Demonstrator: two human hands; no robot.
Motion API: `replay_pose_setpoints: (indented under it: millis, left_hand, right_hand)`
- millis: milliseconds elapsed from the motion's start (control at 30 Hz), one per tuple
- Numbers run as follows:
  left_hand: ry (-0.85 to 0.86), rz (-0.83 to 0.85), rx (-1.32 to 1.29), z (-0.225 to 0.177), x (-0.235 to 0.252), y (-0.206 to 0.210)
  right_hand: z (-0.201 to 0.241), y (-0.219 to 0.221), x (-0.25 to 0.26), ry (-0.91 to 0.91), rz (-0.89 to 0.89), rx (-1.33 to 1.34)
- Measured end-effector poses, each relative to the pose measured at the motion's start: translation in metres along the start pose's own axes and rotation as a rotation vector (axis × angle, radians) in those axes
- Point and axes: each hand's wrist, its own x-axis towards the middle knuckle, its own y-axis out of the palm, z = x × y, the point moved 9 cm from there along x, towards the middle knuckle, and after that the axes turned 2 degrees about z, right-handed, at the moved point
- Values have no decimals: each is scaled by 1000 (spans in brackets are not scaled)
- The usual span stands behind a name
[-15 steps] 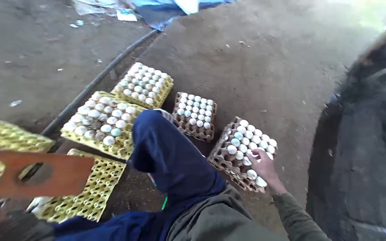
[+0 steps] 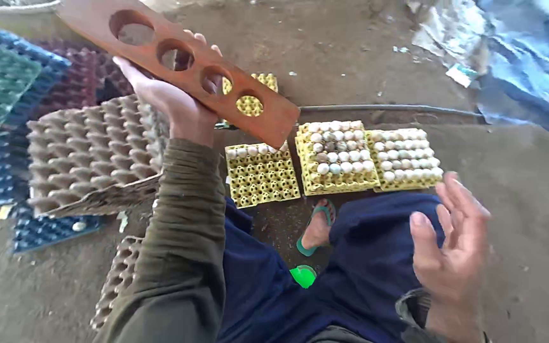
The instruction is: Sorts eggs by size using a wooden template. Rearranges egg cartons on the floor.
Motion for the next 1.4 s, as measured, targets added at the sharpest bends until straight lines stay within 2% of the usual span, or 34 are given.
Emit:
replay_pose_setpoints:
  millis: [67,100,200,300,367,467,567,633,733,867,933,1033,1067,1100,1167,1267,1400]
  left_hand:
    - [70,-62,27,-28,3,-25]
    - [113,-66,59,-42,3,-32]
    - [132,-90,140,-69,0,-48]
    - [90,-55,194,-83,2,-62]
    - [79,-45,225,-93,2,-72]
    - [37,-47,248,-99,-2,-87]
    - [45,59,435,-106,-4,-109]
    - [25,166,462,-110,-1,-133]
    - [7,111,442,-112,7,-132]
    - [42,111,479,-111,10,-129]
    - [34,112,437,-108,10,-129]
    - [28,125,354,-104,12,-129]
    - [33,120,343,-104,12,-128]
    - [32,112,299,-102,13,-128]
    - [37,91,261,-100,14,-122]
    - [44,151,336,-100,11,-113]
    - [43,143,364,-99,10,-105]
  right_hand:
    - [15,53,39,-67,96,-5]
    - [6,92,59,-30,191,-37]
    - [-61,235,85,307,688,-84]
    - [-117,354,59,465,1036,-76]
    - [-147,404,49,515,1121,-111]
    - [-190,454,69,507,1000,-150]
    - [-217,491,100,400,902,-185]
    - [-225,513,111,305,947,-228]
    - [-234,537,116,248,1014,-241]
    - [-237,534,127,188,1055,-294]
    - [-241,524,132,320,1024,-204]
    - [-249,514,129,792,834,290]
    - [-250,517,123,922,788,442]
    - [-252,519,118,974,772,470]
    - [-253,524,119,853,836,257]
    - [-226,541,129,448,1023,-83]
    - [-210,562,118,201,1205,-350]
